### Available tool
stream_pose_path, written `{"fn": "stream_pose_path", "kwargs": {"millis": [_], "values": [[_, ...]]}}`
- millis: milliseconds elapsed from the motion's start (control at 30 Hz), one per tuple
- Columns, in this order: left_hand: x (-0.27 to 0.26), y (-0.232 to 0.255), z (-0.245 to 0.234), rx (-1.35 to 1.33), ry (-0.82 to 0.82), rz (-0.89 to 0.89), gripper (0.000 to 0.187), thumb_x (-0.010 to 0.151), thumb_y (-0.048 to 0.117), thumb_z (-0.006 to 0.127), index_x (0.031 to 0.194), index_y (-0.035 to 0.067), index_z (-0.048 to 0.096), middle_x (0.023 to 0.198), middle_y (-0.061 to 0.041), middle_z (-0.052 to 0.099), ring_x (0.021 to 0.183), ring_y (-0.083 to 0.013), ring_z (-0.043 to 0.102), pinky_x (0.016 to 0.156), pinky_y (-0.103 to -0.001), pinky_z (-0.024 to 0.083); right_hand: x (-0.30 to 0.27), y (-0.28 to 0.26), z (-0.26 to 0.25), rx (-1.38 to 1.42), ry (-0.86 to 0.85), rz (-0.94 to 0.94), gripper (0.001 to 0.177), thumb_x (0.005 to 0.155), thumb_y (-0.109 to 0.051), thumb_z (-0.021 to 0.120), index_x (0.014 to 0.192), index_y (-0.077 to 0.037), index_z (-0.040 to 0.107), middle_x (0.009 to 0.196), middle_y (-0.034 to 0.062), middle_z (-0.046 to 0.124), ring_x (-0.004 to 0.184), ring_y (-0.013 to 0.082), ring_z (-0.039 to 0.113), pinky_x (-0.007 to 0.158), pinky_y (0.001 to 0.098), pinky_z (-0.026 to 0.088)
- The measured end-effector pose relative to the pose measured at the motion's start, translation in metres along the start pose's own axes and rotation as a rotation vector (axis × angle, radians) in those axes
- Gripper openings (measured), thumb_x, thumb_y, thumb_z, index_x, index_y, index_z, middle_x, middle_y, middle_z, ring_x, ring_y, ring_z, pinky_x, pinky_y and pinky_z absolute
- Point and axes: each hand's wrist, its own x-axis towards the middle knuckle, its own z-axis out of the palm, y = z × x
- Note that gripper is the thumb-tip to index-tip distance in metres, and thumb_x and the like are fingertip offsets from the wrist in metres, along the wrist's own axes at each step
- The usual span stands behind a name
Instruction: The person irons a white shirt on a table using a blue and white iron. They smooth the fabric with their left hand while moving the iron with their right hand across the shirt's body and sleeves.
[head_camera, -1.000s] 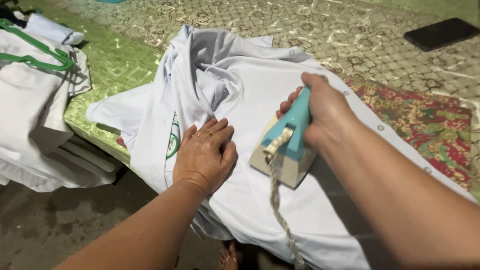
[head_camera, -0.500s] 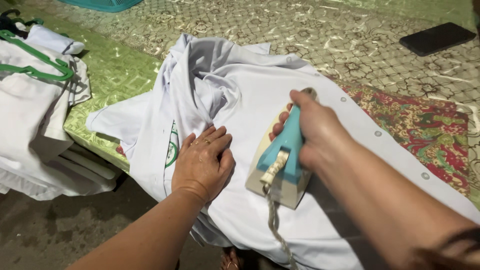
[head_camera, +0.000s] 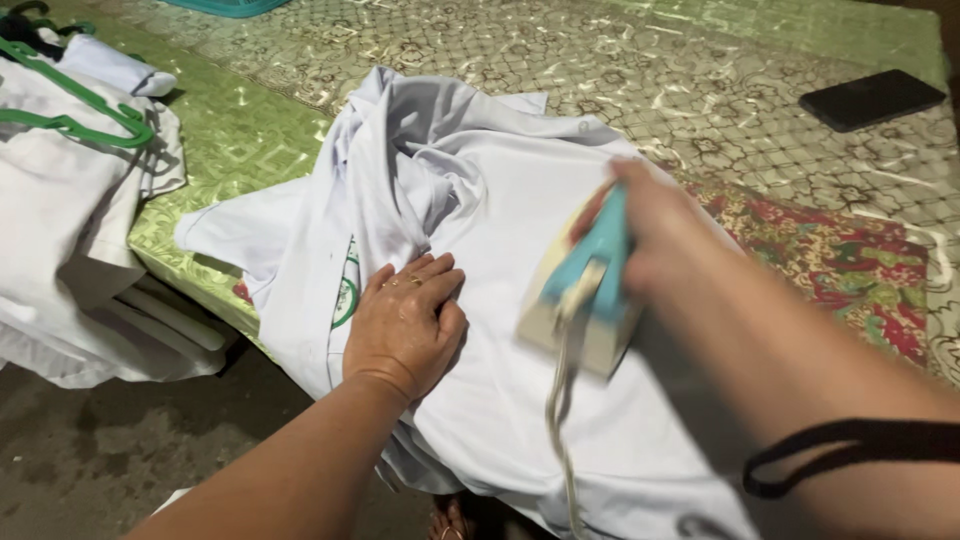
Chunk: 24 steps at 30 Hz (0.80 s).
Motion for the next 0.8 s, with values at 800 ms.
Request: {"fn": "stream_pose_path", "kwargs": {"millis": [800], "values": [[-0.001,0.0,0.0,-0.002,0.012,-0.015,0.036,0.085,0.021,0.054,0.113,0.014,0.075,0.136,-0.003,0.066,0.132,-0.0225,0.055,0.115,-0.045,0.033,-0.045,0.028,-0.003,0.001,-0.033,0.111,0.026,0.102,-0.032,0.054,0.086,-0.011,0.053,0.061,0.0026,0.05,0.051,0.0187,0.049,0.054,0.0402,0.051]]}}
